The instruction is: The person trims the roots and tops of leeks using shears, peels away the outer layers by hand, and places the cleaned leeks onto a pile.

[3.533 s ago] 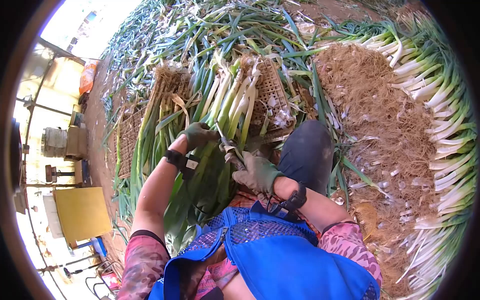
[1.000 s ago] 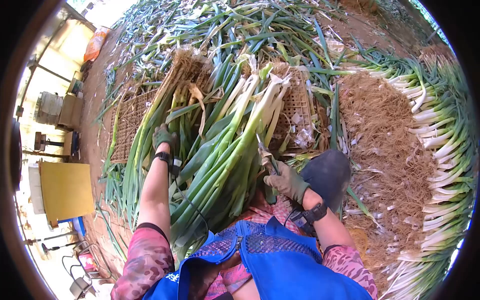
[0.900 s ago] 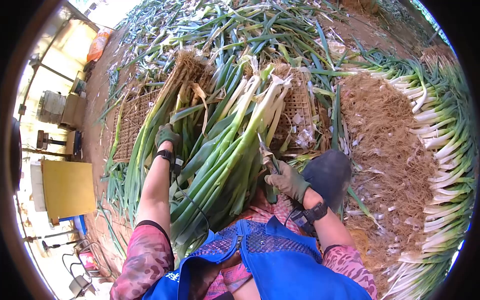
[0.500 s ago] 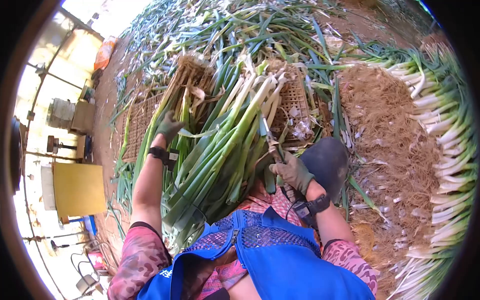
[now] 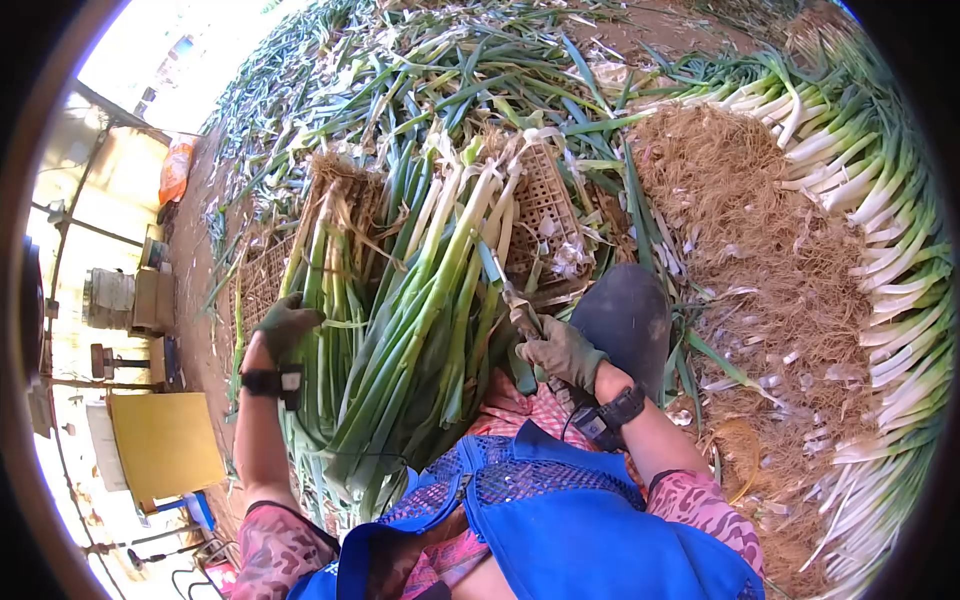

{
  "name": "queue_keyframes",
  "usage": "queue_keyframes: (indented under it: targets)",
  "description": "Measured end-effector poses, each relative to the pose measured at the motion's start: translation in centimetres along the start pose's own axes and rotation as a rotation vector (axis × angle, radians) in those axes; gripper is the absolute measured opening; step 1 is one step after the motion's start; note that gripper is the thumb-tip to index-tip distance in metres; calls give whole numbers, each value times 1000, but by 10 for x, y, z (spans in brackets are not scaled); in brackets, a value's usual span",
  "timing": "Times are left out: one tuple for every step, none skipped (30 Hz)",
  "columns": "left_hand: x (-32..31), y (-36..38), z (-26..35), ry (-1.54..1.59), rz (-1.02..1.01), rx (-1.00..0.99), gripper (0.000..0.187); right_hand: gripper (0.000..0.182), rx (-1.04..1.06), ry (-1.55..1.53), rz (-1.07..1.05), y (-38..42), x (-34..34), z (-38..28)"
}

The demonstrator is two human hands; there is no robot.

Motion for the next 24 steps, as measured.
queue_keyframes:
  targets:
    - [-9, 11, 19, -70, -59, -69, 33, 15, 8, 7, -6, -2, -2, -1]
    - [-18, 20, 31, -137, -115, -139, 34, 16, 17, 17, -12, -5, -3, -2]
    - [-27, 27, 44, -204, -169, -209, 34, 17, 79, -91, -69, -14, -4, -1]
    - [-37, 36, 59, -83, -157, -261, 33, 18, 139, -200, -127, -29, -5, 6]
    - [-46, 36, 66, -33, -141, -294, 34, 20, 202, -312, -183, -38, -5, 8]
    - [-54, 33, 75, 18, -125, -330, 36, 23, 231, -354, -195, -42, -6, 4]
    - [-63, 30, 83, 71, -111, -364, 37, 24, 246, -365, -204, -45, -7, 1]
    - [-77, 19, 83, 86, -124, -307, 38, 24, 259, -375, -217, -44, -11, -3]
    - [-89, 1, 78, 100, -133, -253, 40, 24, 276, -384, -231, -42, -15, -8]
    - [-105, -30, 60, 42, -147, -215, 40, 32, 257, -334, -235, -40, -21, -9]
    - [-122, -57, 38, -20, -162, -181, 41, 37, 183, -189, -200, -34, -27, -9]
    - [-140, -64, 31, -13, -184, -159, 39, 43, 107, -46, -161, -20, -35, -10]
    - [-158, -69, 24, -3, -208, -136, 37, 49, 27, 98, -121, -3, -41, -15]
    - [-163, -69, 29, -50, -201, -165, 33, 54, -62, 107, -208, 24, -58, -29]
    - [-167, -66, 32, 77, -225, -193, 32, 54, 44, 125, -202, 18, -58, -26]
    - [-166, -60, 31, 205, -243, -214, 32, 54, 147, 142, -202, 4, -58, -14]
    - [-162, -48, 42, 333, -256, -236, 32, 54, 254, 160, -202, -1, -60, -11]
    - [-156, -42, 40, 369, -261, -198, 36, 55, -23, 196, -213, 8, -57, -14]
    - [-153, -41, 35, 426, -267, -202, 36, 54, 25, 203, -233, 12, -61, -23]
    - [-151, -41, 26, 484, -270, -207, 36, 53, 75, 211, -256, 14, -67, -33]
    - [-149, -38, 19, 544, -274, -210, 36, 52, 120, 219, -279, 14, -74, -39]
    - [-145, -39, 10, 557, -229, -215, 35, 46, 128, 287, -264, 12, -78, -41]
    - [-140, -33, 10, 581, -211, -209, 34, 43, 129, 262, -283, 2, -82, -39]
    - [-135, -25, 12, 606, -192, -203, 34, 42, 129, 238, -302, -16, -86, -35]
Point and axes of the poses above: each hand's wrist, its own y-axis away from the middle knuckle, its own x-axis out of the back of the hand, z = x × y, the point moved 9 cm from there along -y, towards the middle knuckle, and after that the axes turned 11 degrees about -x, right-handed, at the moved point
